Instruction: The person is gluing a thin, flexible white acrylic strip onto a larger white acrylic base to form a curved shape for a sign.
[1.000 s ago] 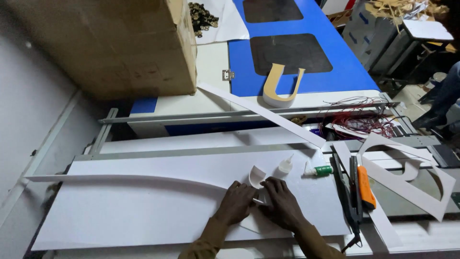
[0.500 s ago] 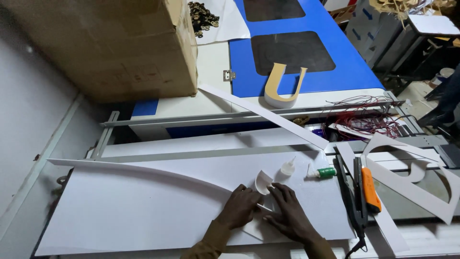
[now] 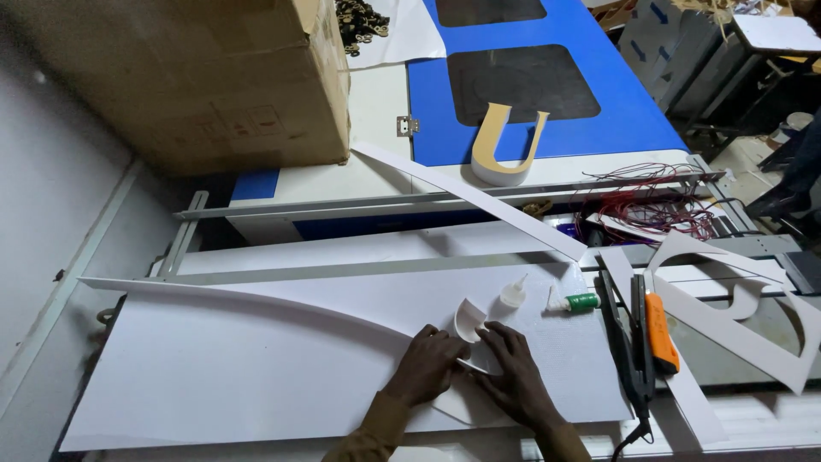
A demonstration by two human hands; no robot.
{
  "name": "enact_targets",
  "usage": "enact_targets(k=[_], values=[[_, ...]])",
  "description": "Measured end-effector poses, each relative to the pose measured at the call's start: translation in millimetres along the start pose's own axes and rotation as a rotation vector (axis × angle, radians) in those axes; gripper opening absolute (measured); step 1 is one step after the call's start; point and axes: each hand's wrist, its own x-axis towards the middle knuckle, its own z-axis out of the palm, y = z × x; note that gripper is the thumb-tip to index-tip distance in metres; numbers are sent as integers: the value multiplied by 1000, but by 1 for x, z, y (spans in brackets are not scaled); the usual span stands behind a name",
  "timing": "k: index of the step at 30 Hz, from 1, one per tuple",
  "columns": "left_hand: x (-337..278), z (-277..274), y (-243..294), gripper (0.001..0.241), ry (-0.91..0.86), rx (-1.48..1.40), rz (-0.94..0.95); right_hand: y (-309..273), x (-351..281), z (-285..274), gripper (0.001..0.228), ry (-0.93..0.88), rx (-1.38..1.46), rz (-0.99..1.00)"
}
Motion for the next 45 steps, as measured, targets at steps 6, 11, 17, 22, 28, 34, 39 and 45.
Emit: enact_targets(k=[6, 11, 17, 22, 28, 34, 39, 45], values=[[0, -2, 1, 25, 0, 1, 2, 7, -2, 6, 77, 43, 1, -29], [8, 5, -1, 32, -23, 35, 6, 20, -1, 1, 78, 3, -8, -36], [24, 10, 6, 32, 17, 11, 2, 37, 3, -10, 78, -9, -2, -39], [24, 5, 11, 28, 33, 63, 25, 38, 3, -11, 80, -52, -15, -12], [24, 4, 10, 37, 39, 36, 24, 41, 3, -10, 76, -17, -33, -35], [25, 11, 3, 27, 9, 35, 0, 36, 6, -11, 78, 0, -26, -40], [22, 16, 0, 48, -66, 75, 11, 39, 1, -7, 80, 4, -44, -39], [26, -30, 16, 27, -140, -32, -18, 47, 2, -2, 88, 4, -56, -13]])
